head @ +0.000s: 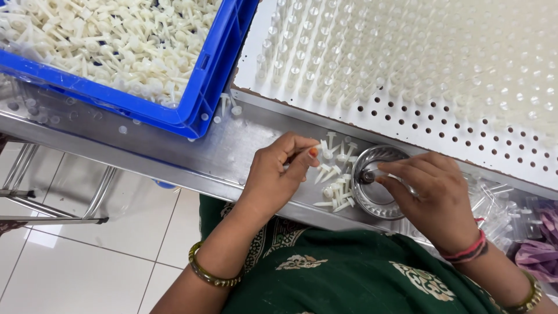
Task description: The person repeatedly picks small white cylindrical pieces from a blue bin and inserts them into clear plastic capsules, then places the filled capsules into a perforated tray. The process is continuous and repetitive, with the person handling each capsule individually.
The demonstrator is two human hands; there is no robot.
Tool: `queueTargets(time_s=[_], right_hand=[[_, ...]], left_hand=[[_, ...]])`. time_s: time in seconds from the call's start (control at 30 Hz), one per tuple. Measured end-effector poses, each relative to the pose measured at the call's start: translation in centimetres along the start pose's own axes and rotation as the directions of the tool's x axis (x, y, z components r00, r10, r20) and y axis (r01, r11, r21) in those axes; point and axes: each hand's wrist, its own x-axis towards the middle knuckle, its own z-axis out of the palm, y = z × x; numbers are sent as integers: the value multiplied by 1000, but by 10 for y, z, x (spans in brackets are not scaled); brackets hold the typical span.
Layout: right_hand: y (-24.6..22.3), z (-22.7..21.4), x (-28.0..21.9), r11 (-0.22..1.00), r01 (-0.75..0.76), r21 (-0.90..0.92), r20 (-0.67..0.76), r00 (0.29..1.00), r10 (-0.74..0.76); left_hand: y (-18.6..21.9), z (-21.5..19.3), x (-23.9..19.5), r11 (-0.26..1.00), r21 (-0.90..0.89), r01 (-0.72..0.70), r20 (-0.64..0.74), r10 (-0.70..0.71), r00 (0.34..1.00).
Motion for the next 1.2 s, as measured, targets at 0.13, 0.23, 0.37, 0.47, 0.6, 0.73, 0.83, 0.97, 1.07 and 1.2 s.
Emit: queueTargets(time_s=[0.13,0.23,0.37,0.47,0.6,0.73,0.83,0.97,1.07,1.2], right_hand=[[-3,2,4,998,-43,-44,-6,999,43],[-3,-1,3,998,-36,-51,7,999,37],[-3,1,8,1000,4,-29,26,1000,-3],[-1,-5,1,982,-189,21,-10,982,190],[26,-7,-21,600,-515,612,123,812,571],[40,-9,-36,308,-529,791,291,767,572],[42,-14,-45,325,-570,754,328,756,566],[47,-21,-49,340,-594,729,359,754,550],[37,-29,-32,291,-644,708,440,724,532],[38,-24,-21,214,-619,755,461,734,499]], left_hand=[[-5,-5,-5,993,0,-118,-46,118,992],[-5,-1,0,983,-16,-183,-47,182,982],[-3,-2,-4,981,-39,-191,-32,190,981],[1,1,-5,986,-7,-167,-63,166,984],[9,20,-6,992,-44,-116,-76,112,991],[26,42,-10,980,-171,-102,196,136,971],[32,49,-14,983,-161,-84,268,126,955],[53,49,-24,925,129,-357,197,329,924],[59,50,-30,674,442,-592,237,549,801],[50,51,-22,589,450,-671,223,654,723]])
